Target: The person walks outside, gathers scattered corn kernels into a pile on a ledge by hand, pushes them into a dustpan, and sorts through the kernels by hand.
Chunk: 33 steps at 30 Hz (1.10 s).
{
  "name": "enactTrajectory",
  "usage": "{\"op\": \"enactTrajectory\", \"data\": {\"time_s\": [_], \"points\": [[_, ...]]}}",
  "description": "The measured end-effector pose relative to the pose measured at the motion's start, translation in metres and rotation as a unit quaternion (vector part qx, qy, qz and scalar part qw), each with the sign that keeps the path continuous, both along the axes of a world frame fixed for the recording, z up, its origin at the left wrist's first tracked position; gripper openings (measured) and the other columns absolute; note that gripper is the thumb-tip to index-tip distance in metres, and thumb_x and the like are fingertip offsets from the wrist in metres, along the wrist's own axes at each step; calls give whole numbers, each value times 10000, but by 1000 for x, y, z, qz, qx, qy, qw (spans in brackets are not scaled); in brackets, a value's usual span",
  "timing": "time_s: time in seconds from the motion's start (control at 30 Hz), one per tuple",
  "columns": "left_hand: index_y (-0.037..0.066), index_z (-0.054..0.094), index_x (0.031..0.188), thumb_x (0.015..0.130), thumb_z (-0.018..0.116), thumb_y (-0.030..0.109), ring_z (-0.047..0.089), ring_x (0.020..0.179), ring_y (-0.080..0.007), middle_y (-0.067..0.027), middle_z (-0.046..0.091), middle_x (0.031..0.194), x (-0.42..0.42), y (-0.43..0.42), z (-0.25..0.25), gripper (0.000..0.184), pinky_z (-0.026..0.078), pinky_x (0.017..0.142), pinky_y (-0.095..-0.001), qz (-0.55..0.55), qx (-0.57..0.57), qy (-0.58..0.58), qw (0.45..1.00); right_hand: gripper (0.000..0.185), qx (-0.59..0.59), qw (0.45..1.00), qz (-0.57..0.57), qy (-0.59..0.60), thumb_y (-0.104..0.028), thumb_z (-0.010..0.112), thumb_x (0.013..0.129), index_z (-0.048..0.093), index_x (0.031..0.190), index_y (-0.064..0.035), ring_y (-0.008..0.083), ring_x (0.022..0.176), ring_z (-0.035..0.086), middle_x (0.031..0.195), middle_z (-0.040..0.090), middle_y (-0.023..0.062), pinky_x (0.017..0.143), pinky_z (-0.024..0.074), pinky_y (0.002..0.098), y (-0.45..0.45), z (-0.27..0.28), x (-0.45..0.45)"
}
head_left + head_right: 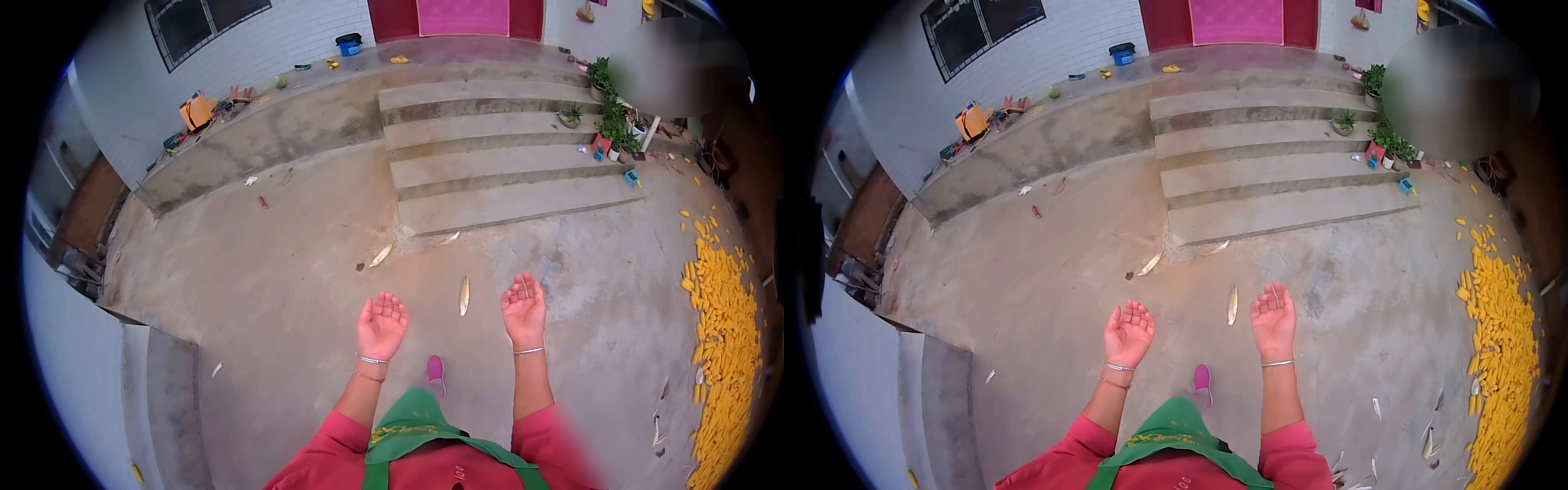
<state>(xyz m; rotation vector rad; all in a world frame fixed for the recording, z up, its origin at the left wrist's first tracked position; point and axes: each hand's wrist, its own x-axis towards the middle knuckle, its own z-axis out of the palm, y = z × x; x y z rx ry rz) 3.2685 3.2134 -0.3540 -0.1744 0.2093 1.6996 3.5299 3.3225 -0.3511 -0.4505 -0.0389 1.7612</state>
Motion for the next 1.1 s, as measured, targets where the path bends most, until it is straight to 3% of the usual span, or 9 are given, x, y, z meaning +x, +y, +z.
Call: {"op": "enactTrajectory", "data": {"time_s": [0.13,0.27,0.4,0.57,0.67,0.93,1.1], "points": [[50,606,957,899,510,260,560,948,-196,-58,625,962,-14,156,-20,238,419,912,-370,2,-21,-37,999,224,1,1000,-3,10,-262,486,921,568,1040,-91,131,786,548,936,586,23,727,468,301,136,-3,-6],[48,607,943,898,518,253,561,935,-202,-60,625,951,8,339,-5,228,426,900,-361,-23,-9,-43,999,234,-7,997,-66,-41,-266,489,919,574,1049,-92,131,794,557,951,606,20,727,473,298,283,12,33],[46,609,940,896,523,247,559,932,-205,-62,627,943,66,508,22,223,431,894,-361,-132,11,-37,990,239,19,983,-174,-49,-258,481,923,580,1062,-92,131,808,570,983,622,24,720,479,290,409,29,98],[42,612,933,891,530,238,559,931,-204,-58,630,933,135,683,-2,217,432,892,-364,-240,0,-49,970,230,11,976,-215,-27,-248,480,923,585,1053,-89,132,799,572,975,625,27,715,483,290,551,-10,153],[43,612,926,887,533,233,559,931,-202,-57,630,931,160,780,-14,209,431,892,-360,-220,-27,-40,974,223,-26,980,-198,-11,-248,485,921,586,1041,-89,131,783,565,956,621,23,714,483,290,661,-34,168],[59,617,927,887,531,247,575,911,-187,-48,639,929,138,1033,31,211,437,884,-355,-86,-19,14,996,206,-2,997,-78,17,-241,497,914,571,1044,-99,127,774,543,915,597,12,721,474,299,993,15,139],[48,620,915,887,520,237,565,916,-199,-58,632,926,99,1163,-3,216,434,869,-341,-5,-41,-18,999,220,-38,999,32,-7,-256,515,905,568,1048,-97,124,780,536,917,597,16,738,467,297,1159,-13,75]]}}
